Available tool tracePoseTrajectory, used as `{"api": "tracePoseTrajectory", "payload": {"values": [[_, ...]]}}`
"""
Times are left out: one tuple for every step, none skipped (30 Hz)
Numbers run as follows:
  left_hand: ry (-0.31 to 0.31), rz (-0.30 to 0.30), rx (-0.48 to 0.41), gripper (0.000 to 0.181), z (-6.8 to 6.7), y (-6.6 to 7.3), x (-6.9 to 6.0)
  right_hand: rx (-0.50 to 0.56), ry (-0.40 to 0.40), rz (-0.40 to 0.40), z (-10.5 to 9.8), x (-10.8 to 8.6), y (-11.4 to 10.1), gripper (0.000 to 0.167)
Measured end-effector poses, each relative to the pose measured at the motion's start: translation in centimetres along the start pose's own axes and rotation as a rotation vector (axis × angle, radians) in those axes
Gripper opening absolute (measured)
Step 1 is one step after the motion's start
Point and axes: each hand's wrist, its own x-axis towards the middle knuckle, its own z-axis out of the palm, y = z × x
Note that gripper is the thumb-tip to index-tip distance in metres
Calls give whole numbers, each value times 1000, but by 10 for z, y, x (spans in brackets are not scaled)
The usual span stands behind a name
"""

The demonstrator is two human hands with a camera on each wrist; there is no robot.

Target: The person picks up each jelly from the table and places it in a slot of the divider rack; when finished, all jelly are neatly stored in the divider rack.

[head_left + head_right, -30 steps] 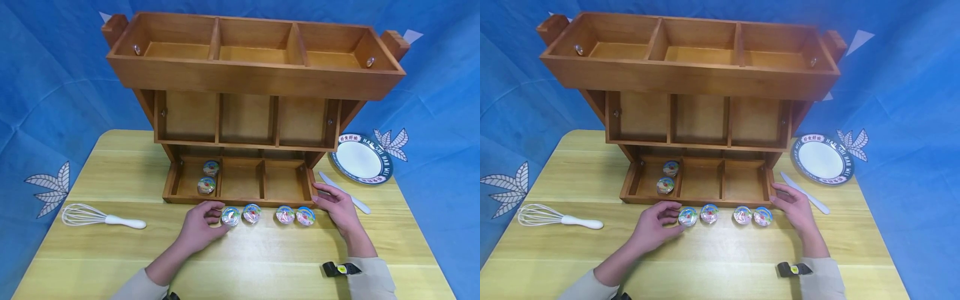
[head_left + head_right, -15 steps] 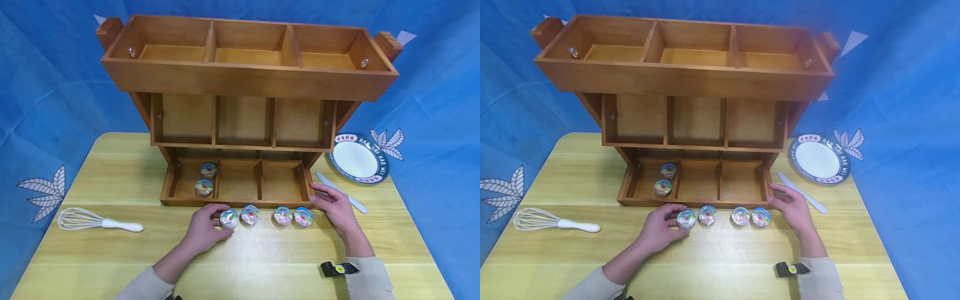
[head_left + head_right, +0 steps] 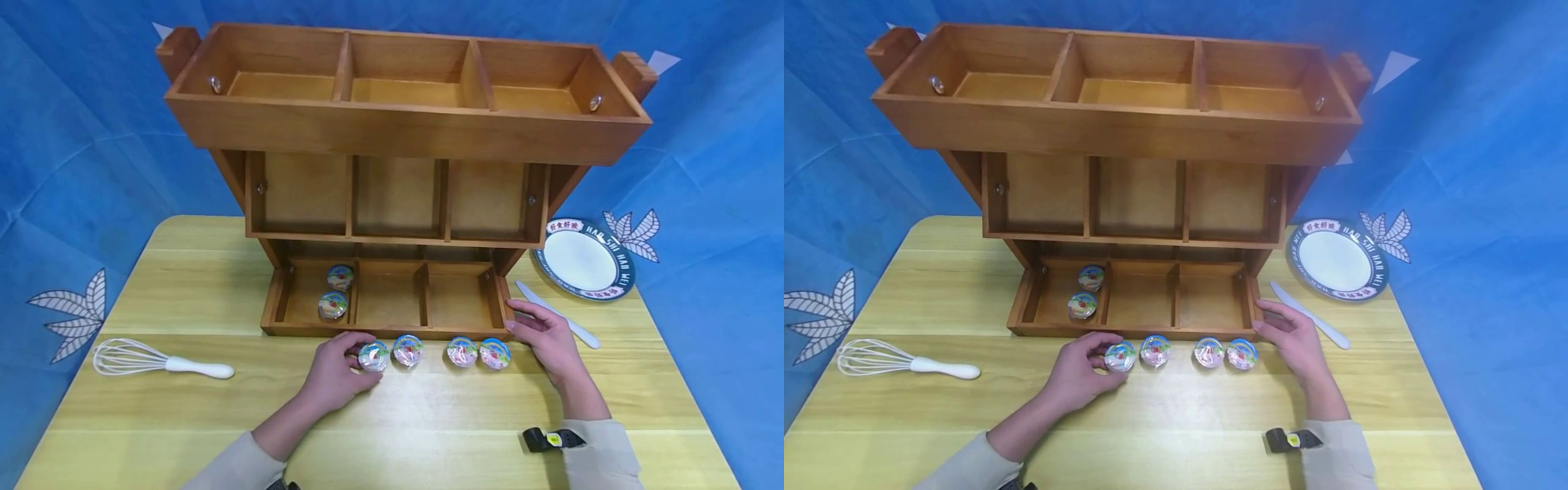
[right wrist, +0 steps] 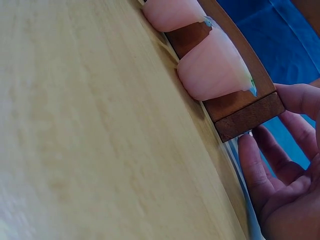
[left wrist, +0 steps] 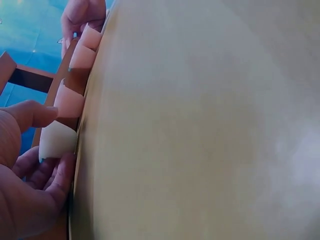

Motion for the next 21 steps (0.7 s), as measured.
{"api": "tracePoseTrajectory", "payload": {"values": [[0,0,3,51,-1,0,0,-2,1,1,0,0,0,50],[0,0,4,51,-1,1,0,-4,1,1,0,0,0,50],[0,-1,6,51,-2,2,-1,-4,2,0,0,0,0,50],[0,-1,6,51,-3,3,-1,-3,2,-2,0,0,0,50],[0,-2,1,51,-5,4,-2,-1,1,-5,0,0,0,50],[1,1,2,51,-6,6,-2,1,1,-7,0,0,0,50],[0,4,2,51,-7,7,-2,4,1,-10,1,0,0,50],[1,8,4,51,-8,9,-3,5,1,-13,1,0,-1,50],[1,13,4,51,-10,10,-3,8,0,-15,1,0,-1,50],[1,20,10,51,-11,12,-3,9,0,-16,1,0,-1,50],[0,28,15,51,-12,13,-3,10,0,-17,2,0,-1,49],[-3,34,18,51,-13,14,-2,11,0,-17,2,-1,-2,50],[-7,40,19,51,-14,16,-2,12,0,-17,2,-1,-2,49],[-12,48,20,51,-15,17,-1,13,0,-17,2,-1,-2,50],[-18,56,15,51,-16,19,-1,15,0,-16,2,-1,-2,49],[-24,68,10,51,-17,21,0,15,0,-18,2,-1,-3,49],[-28,80,4,51,-18,23,2,17,0,-17,2,-1,-3,49],[-32,94,-5,51,-19,25,3,18,0,-18,2,-1,-3,49],[-35,109,-10,50,-21,27,5,17,1,-19,2,-1,-2,49],[-37,123,-16,50,-22,30,7,17,2,-20,1,-1,-2,48],[-39,134,-23,50,-22,32,9,17,3,-21,1,-1,-2,48]]}}
